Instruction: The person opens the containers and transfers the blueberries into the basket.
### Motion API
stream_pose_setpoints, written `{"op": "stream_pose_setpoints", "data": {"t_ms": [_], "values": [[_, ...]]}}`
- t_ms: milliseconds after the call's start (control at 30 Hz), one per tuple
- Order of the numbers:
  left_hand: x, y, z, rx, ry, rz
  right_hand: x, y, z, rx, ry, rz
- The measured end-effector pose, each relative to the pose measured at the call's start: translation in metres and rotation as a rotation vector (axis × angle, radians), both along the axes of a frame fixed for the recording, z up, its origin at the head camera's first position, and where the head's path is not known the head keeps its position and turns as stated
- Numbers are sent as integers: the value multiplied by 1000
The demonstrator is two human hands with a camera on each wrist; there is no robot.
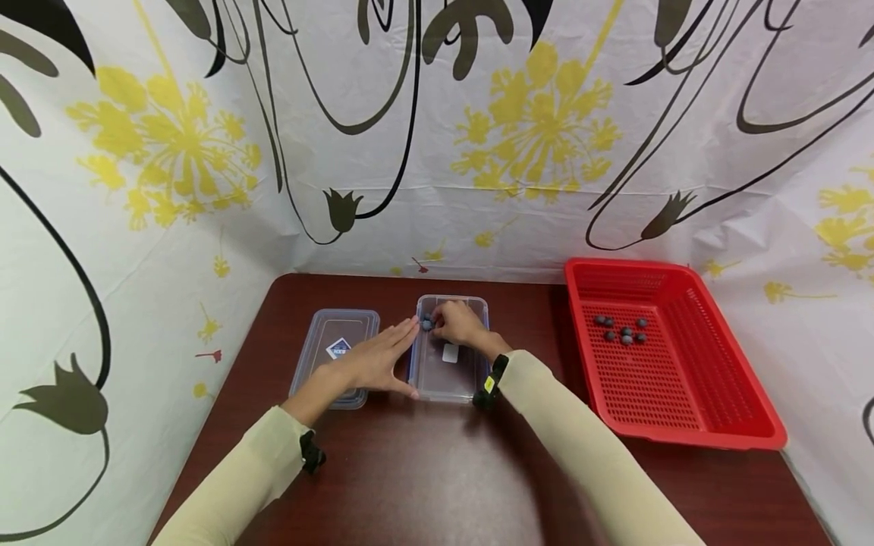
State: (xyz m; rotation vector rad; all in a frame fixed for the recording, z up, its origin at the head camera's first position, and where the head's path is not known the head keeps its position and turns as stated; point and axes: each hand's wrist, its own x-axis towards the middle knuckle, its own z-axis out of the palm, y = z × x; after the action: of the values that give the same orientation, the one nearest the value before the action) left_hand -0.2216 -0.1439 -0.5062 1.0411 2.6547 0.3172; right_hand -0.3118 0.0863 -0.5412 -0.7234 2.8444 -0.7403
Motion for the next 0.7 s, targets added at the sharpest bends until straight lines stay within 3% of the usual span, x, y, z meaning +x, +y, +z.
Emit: {"op": "stream_pose_setpoints", "data": {"t_ms": [400,700], "values": [[0,2,-1,7,-5,-1,7,-6,-5,11,15,-134],[-1,2,-2,4,-11,14,7,-7,-2,6,34,-124]]}}
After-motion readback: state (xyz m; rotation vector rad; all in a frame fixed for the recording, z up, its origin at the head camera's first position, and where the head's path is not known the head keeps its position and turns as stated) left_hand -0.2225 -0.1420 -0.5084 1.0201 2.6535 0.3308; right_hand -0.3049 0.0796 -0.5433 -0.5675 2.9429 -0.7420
